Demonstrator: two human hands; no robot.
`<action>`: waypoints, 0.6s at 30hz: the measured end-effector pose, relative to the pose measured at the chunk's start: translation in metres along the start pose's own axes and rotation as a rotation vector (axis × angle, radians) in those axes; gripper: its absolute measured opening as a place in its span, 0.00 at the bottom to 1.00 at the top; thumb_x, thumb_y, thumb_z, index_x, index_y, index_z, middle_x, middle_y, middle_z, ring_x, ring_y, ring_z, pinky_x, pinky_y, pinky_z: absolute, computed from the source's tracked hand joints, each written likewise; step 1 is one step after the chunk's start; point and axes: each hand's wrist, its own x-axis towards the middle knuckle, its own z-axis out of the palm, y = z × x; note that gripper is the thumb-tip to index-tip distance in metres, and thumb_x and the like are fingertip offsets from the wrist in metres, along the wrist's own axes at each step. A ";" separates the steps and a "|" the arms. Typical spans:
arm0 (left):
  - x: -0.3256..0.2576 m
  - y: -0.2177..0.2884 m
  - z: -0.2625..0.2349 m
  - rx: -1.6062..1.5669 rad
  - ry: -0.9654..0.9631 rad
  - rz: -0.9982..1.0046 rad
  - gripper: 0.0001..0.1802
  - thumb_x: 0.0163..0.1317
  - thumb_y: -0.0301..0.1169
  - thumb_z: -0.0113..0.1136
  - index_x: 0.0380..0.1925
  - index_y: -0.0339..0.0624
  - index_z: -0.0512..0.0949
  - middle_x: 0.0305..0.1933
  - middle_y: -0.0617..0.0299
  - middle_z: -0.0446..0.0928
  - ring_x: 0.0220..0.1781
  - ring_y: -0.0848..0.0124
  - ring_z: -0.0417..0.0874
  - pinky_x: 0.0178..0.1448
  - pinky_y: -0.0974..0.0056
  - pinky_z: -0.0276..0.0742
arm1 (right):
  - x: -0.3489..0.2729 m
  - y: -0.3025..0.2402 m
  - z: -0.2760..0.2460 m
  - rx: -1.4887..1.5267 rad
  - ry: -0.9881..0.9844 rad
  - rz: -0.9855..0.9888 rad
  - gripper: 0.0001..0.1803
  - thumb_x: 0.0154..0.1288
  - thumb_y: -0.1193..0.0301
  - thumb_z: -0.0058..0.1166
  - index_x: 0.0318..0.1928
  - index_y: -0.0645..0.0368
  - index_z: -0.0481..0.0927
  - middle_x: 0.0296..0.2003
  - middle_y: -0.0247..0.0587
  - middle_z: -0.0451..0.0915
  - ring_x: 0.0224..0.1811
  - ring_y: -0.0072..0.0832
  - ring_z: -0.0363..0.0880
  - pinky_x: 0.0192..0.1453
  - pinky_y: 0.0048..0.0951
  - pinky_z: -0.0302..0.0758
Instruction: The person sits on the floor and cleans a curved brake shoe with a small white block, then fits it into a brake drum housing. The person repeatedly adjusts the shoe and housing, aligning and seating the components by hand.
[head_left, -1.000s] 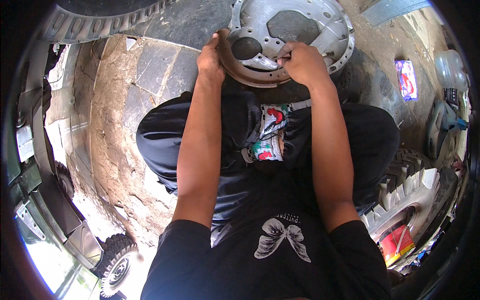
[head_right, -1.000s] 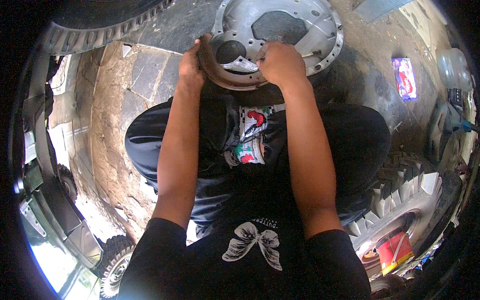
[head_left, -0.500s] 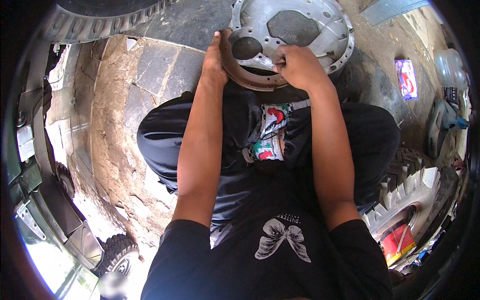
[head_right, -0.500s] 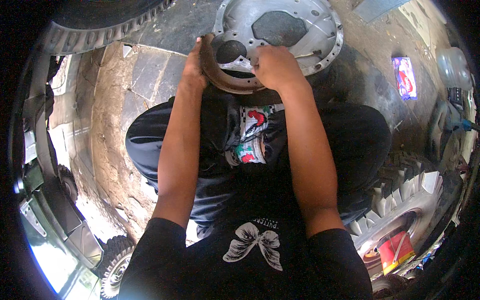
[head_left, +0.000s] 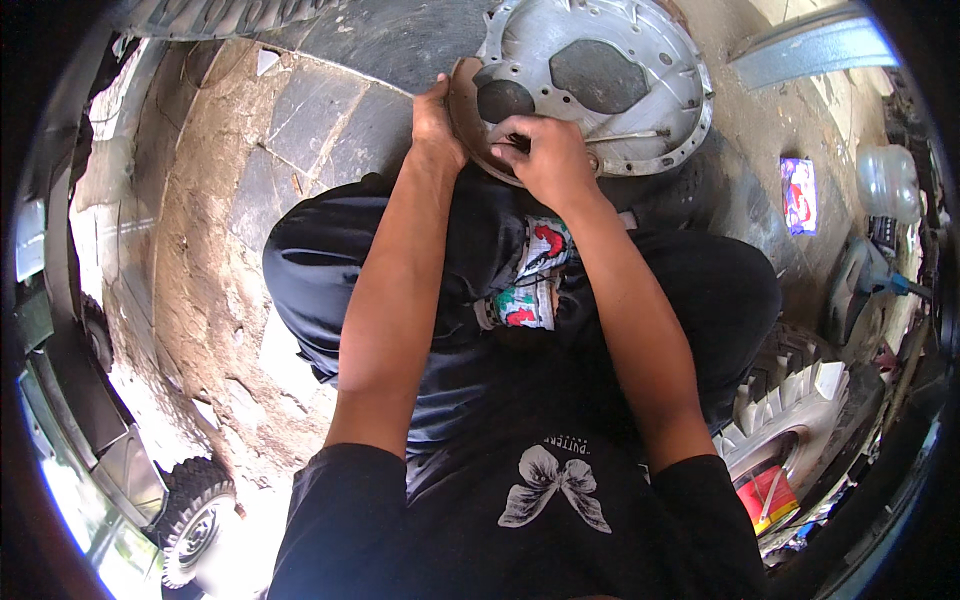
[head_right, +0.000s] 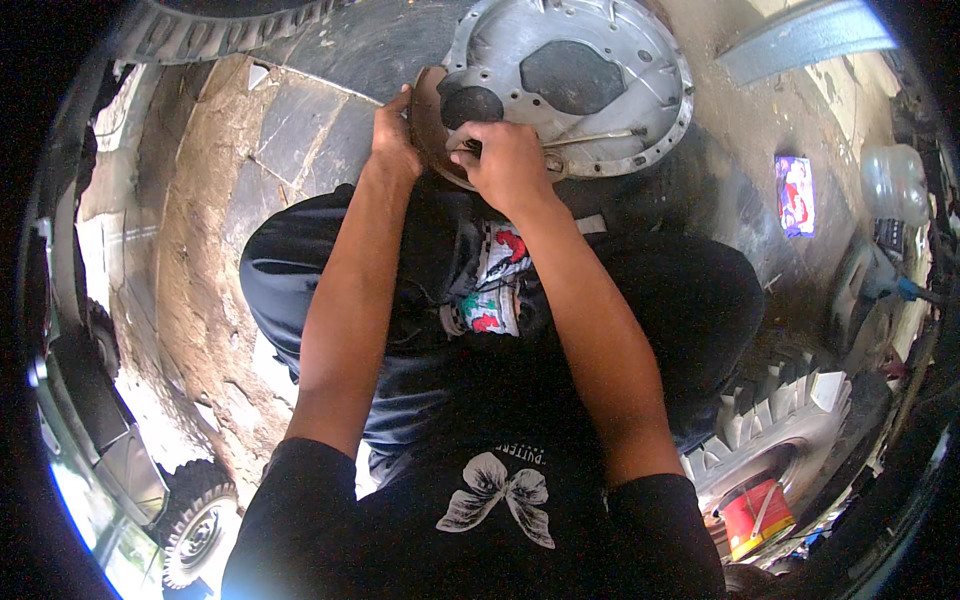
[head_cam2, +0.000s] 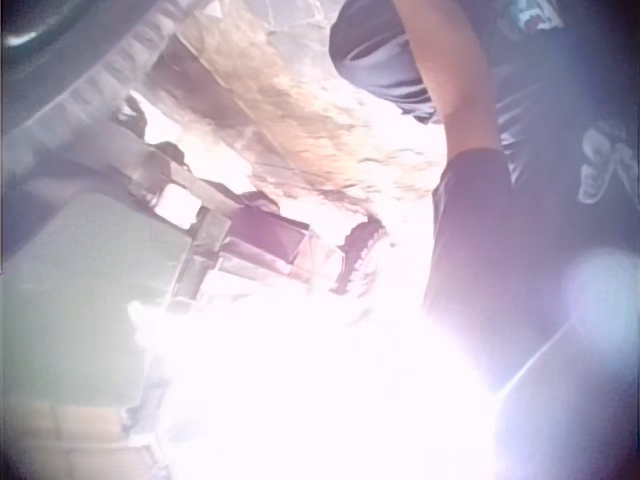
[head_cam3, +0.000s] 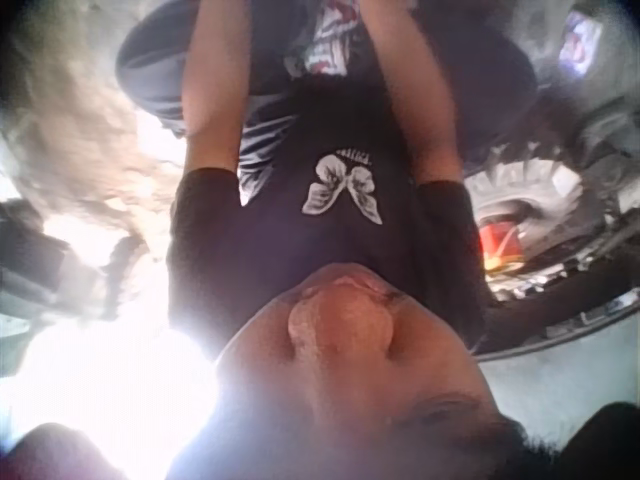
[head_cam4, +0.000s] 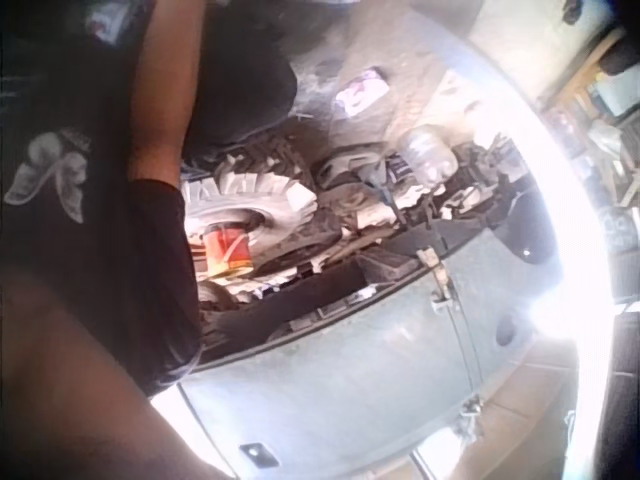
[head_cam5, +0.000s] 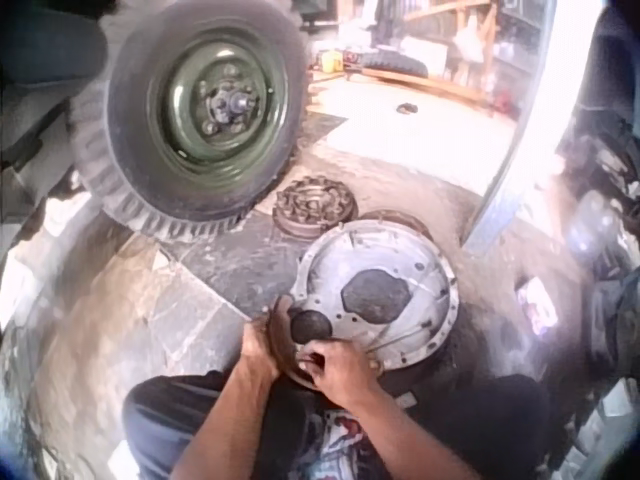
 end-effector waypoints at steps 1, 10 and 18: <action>-0.010 0.000 0.011 0.030 0.044 0.006 0.26 0.76 0.47 0.47 0.62 0.43 0.78 0.62 0.52 0.79 0.63 0.52 0.77 0.72 0.44 0.69 | 0.001 0.002 0.003 -0.052 0.040 -0.037 0.11 0.57 0.69 0.72 0.41 0.57 0.89 0.35 0.54 0.87 0.40 0.53 0.87 0.47 0.46 0.81; 0.028 -0.018 -0.018 0.098 0.228 0.127 0.33 0.67 0.47 0.63 0.63 0.31 0.78 0.69 0.48 0.76 0.69 0.58 0.74 0.74 0.57 0.64 | -0.007 -0.021 0.010 -0.098 0.107 0.079 0.10 0.58 0.73 0.72 0.41 0.58 0.88 0.36 0.47 0.89 0.41 0.45 0.89 0.47 0.38 0.81; 0.040 -0.019 -0.027 0.083 0.222 0.039 0.38 0.66 0.50 0.63 0.65 0.28 0.76 0.72 0.45 0.73 0.71 0.56 0.73 0.76 0.56 0.62 | 0.025 -0.018 0.027 -0.084 0.144 -0.009 0.08 0.55 0.74 0.73 0.37 0.57 0.89 0.34 0.49 0.88 0.39 0.48 0.88 0.44 0.40 0.81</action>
